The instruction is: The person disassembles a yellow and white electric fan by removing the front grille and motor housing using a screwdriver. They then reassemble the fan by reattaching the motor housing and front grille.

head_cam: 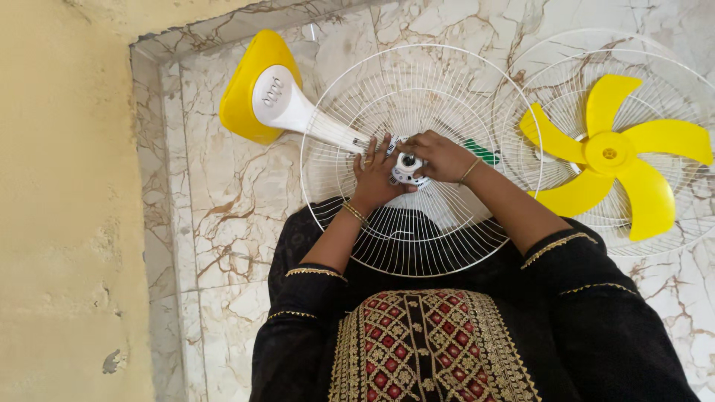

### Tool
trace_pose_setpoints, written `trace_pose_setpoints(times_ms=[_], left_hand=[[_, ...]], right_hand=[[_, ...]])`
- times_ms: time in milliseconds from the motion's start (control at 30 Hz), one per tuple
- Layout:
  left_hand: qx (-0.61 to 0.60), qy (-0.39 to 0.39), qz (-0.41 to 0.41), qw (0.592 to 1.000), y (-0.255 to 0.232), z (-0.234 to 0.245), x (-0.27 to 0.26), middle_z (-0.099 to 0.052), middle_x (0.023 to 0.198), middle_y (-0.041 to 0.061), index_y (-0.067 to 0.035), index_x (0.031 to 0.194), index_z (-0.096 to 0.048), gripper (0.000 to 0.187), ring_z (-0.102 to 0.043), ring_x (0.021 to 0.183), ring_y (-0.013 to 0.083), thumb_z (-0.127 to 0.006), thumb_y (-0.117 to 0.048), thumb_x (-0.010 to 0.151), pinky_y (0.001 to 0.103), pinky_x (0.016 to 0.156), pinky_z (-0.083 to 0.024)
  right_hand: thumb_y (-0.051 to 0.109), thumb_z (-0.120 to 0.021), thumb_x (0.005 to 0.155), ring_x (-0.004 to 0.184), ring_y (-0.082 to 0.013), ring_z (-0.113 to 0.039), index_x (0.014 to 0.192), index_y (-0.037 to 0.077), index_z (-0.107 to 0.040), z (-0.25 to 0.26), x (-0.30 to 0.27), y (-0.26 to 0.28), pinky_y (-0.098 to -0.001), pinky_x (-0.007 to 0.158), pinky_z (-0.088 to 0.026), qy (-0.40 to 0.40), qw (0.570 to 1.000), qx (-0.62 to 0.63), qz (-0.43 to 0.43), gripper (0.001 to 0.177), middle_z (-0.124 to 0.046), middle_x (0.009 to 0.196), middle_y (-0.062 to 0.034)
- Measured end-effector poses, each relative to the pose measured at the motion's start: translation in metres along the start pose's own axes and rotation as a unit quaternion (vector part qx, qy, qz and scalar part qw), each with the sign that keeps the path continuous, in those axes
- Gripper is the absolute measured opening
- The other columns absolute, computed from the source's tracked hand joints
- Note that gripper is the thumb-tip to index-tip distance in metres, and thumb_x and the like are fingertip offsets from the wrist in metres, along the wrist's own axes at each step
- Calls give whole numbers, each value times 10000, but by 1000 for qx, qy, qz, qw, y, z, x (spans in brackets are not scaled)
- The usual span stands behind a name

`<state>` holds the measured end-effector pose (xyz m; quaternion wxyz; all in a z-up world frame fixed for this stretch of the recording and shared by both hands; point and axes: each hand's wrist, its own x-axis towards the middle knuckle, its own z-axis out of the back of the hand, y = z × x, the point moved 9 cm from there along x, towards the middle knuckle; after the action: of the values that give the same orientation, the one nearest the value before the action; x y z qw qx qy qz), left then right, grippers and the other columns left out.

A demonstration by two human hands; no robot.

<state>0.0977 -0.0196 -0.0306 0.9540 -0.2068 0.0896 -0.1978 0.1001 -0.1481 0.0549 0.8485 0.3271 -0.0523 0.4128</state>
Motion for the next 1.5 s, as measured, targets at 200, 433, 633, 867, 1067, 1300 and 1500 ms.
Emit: trace_pose_setpoints(times_ms=[200,433,633,867,1067,1300,1500], left_hand=[[-22,7,-12,1000,-2,15,5,-348,1640,47,-262,1506,-499,883,-233,1533,318,-775,-616,746,633,1184,-147],[-147,-133,-57,979,-37,49,-4,-696,1286,85,-153,1178,-700,381,-693,1129,307,-783,-307,840,401,956,-554],[-80,-243,-111,960,-68,62,-13,-666,1243,157,-56,1092,-639,194,-662,1008,349,-671,-156,930,454,849,-535],[-70,-272,-145,949,-76,68,-21,-668,1106,112,-67,1070,-623,142,-639,899,334,-613,-175,978,458,791,-495],[-73,-197,-79,974,-62,50,-11,-683,1053,104,-82,1145,-638,193,-661,913,333,-638,-168,973,459,809,-494],[-122,-137,-178,967,-33,77,-15,-668,1288,127,-92,1288,-656,551,-615,1199,323,-771,-141,751,420,998,-489],[-63,-122,-160,978,-23,84,-2,-712,1134,19,-190,1089,-779,428,-642,1108,260,-875,-321,693,393,949,-501]], right_hand=[[301,-870,708,948,-276,-648,1260,155,-644,-9,-1,-6,-393,825,-509,41,989,-15,-138,614,-629,1081,-75],[178,-778,735,1060,-283,-650,1355,119,-570,-15,-18,-7,-421,870,-478,-48,987,3,-151,657,-629,1237,-76],[158,-830,684,1192,-325,-579,1410,102,-537,-27,-33,-21,-466,945,-385,-57,983,60,-166,784,-577,1322,-111],[159,-846,660,1073,-305,-600,1203,84,-550,-38,-37,-41,-441,957,-392,-97,978,74,-171,623,-579,1152,-98],[194,-819,731,995,-278,-610,1131,102,-579,-40,-37,-29,-445,856,-430,-156,959,-64,-229,475,-590,1098,-68],[316,-923,638,997,-295,-633,1160,90,-600,-20,-28,-12,-426,817,-516,-68,965,-31,-250,655,-603,1115,-114],[286,-916,656,1039,-276,-677,1210,115,-610,-10,-26,-16,-384,811,-564,-32,975,-49,-215,655,-646,1144,-76]])
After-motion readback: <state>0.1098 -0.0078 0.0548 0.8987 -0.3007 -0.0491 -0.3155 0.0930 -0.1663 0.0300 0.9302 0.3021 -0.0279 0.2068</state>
